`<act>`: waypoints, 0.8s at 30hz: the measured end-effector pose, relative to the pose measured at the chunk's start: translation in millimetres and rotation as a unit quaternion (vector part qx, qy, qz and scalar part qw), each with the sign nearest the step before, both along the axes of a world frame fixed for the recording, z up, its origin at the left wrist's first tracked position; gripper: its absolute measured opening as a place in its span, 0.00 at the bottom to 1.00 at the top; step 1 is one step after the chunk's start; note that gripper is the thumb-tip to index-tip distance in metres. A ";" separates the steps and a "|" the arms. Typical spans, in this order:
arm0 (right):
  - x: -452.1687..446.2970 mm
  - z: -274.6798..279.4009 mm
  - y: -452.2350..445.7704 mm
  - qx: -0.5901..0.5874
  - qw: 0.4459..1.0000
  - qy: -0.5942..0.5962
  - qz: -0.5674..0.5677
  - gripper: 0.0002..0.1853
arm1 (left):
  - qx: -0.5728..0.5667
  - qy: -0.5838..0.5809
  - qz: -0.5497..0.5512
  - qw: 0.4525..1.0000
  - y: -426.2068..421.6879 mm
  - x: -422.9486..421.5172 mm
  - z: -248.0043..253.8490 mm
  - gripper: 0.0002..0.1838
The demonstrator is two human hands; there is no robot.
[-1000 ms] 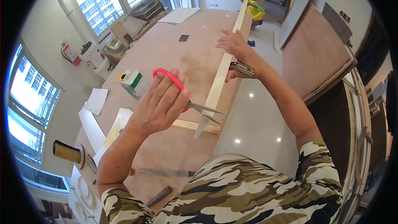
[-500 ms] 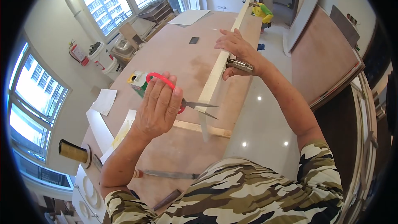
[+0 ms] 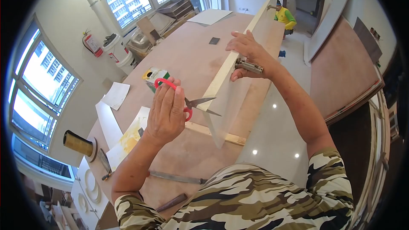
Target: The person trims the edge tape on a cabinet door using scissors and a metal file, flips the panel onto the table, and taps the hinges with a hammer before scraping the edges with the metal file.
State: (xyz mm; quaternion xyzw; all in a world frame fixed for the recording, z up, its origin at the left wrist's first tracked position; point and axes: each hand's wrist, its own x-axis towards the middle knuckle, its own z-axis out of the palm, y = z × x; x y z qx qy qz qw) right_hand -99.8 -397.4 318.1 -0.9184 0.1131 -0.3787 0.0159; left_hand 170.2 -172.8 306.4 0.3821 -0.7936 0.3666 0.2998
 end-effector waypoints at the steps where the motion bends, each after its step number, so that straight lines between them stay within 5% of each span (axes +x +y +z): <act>1: 0.2 0.0 0.0 0.000 1.000 0.001 -0.001 0.45 | 0.003 0.001 0.007 1.000 1.4 -0.6 0.2 0.37; 24: -2.6 -1.4 0.6 0.002 1.000 -0.006 -0.005 0.46 | -0.037 0.013 0.029 0.999 -1.8 -4.3 -17.2 0.31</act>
